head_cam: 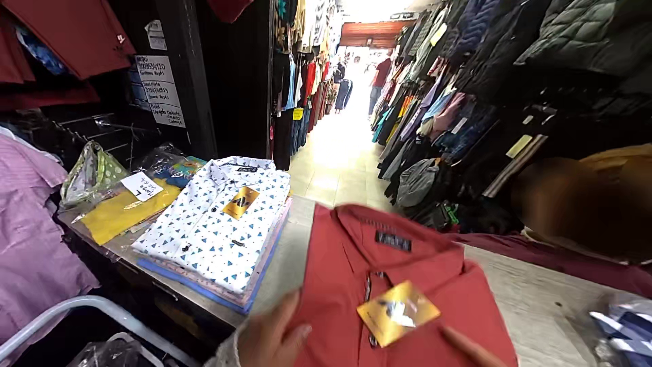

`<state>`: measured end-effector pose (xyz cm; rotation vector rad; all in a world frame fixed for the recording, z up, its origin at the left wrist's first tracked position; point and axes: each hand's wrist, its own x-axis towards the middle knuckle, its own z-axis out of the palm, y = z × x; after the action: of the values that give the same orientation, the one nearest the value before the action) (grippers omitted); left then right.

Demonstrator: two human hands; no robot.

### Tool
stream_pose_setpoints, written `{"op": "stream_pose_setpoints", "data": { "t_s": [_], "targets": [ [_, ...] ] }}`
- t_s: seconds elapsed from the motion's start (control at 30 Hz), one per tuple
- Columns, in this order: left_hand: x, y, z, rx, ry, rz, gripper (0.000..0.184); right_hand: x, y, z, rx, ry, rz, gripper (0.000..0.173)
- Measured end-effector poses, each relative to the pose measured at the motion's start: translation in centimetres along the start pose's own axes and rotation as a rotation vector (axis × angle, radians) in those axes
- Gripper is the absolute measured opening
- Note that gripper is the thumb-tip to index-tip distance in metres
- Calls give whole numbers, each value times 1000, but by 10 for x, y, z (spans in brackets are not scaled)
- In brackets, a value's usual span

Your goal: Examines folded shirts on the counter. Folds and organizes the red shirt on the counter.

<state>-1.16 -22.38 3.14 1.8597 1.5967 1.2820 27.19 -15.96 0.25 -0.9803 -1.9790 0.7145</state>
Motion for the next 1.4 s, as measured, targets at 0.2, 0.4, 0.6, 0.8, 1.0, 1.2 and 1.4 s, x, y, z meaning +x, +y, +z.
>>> {"op": "stream_pose_setpoints", "data": {
  "t_s": [0.2,0.4,0.6,0.8,1.0,1.2,1.4],
  "targets": [
    [46,-41,-149,230,285,132,45,111,-56,43,144,-56,-227,49],
    [115,-86,-248,74,302,-14,40,219,-112,143,392,-26,-226,45],
    [120,-207,-216,-16,188,-397,38,223,-35,222,280,-138,-42,44],
    [110,-202,-211,-251,296,-432,31,207,-25,224,415,-44,-65,43],
    [102,-210,-213,-275,308,-389,34,206,-23,230,460,-60,-74,45],
    [91,-253,-214,-222,405,-286,31,203,-25,221,500,-90,67,45],
    [94,-212,-184,-299,195,-487,31,198,-18,202,408,67,123,56]
  ]
}}
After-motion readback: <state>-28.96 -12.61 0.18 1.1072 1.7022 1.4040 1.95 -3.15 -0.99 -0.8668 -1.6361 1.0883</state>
